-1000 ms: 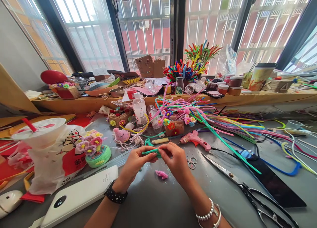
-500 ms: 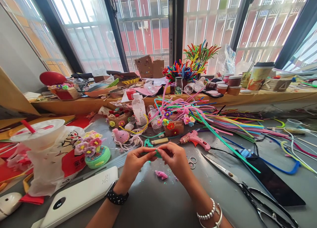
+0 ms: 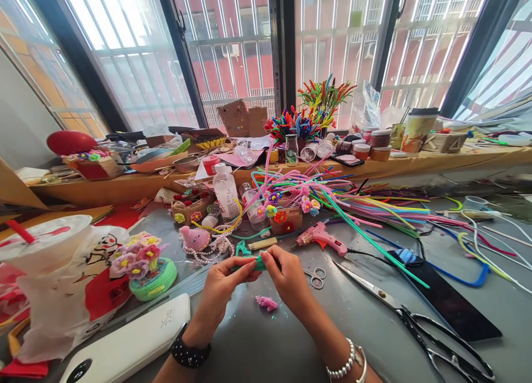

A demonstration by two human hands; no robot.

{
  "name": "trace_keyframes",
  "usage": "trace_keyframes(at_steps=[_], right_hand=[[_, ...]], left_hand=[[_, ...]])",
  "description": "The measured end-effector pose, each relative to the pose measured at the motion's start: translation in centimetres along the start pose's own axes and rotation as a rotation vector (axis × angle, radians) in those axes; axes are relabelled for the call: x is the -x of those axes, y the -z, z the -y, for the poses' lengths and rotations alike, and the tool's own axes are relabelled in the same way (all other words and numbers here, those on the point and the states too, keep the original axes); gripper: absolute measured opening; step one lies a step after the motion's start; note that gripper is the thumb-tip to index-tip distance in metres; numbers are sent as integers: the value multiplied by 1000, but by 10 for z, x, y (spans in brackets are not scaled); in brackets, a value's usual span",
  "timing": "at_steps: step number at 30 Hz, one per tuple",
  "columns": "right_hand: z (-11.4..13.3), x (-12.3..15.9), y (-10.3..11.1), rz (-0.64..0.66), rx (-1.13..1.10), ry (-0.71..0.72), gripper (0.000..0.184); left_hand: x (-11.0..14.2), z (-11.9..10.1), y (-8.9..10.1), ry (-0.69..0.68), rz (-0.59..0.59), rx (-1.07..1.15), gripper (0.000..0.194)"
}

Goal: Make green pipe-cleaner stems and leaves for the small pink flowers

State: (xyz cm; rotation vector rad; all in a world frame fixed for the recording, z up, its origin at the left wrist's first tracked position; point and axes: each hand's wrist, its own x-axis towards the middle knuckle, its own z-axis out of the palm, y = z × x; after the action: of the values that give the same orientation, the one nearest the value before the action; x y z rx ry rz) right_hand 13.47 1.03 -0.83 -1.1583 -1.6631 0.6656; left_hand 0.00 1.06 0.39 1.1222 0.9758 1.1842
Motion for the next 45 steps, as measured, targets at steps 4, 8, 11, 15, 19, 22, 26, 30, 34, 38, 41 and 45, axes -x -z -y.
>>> trace_keyframes(at_steps=[4, 8, 11, 15, 19, 22, 26, 30, 34, 38, 41, 45], right_hand=[[0, -1, 3, -3, -42, -37, 30], [-4, -3, 8, -21, -51, -61, 31], [-6, -5, 13, -36, -16, -56, 31], [-8, -6, 18, 19, 61, -11, 31], [-7, -6, 18, 70, 168, 81, 28], [-7, -5, 15, 106, 213, 129, 25], [-9, -4, 12, 99, 228, 148, 27], [-8, -3, 11, 97, 220, 150, 29], [-8, -3, 9, 93, 188, 137, 26], [-8, -2, 8, 96, 100, 54, 23], [-6, -1, 9, 132, -18, -25, 23], [-2, -1, 9, 161, -58, -39, 22]], left_hand=[[-2, 0, 0, 46, 40, 22, 15], [-4, -2, 4, 74, 72, -11, 18], [-6, -4, 9, 72, 65, -77, 19], [-7, -7, 14, -56, 42, -295, 22], [-5, -4, 14, -398, 17, -655, 21], [-3, 5, 10, -614, 72, -861, 26], [0, 14, 5, -668, 120, -989, 31], [3, 11, 2, -547, 134, -935, 26], [3, 7, 1, -453, 124, -842, 23], [1, 4, 2, -335, 139, -804, 22], [1, 1, 4, -178, 213, -701, 25], [-1, -1, 8, 120, 367, -372, 26]])
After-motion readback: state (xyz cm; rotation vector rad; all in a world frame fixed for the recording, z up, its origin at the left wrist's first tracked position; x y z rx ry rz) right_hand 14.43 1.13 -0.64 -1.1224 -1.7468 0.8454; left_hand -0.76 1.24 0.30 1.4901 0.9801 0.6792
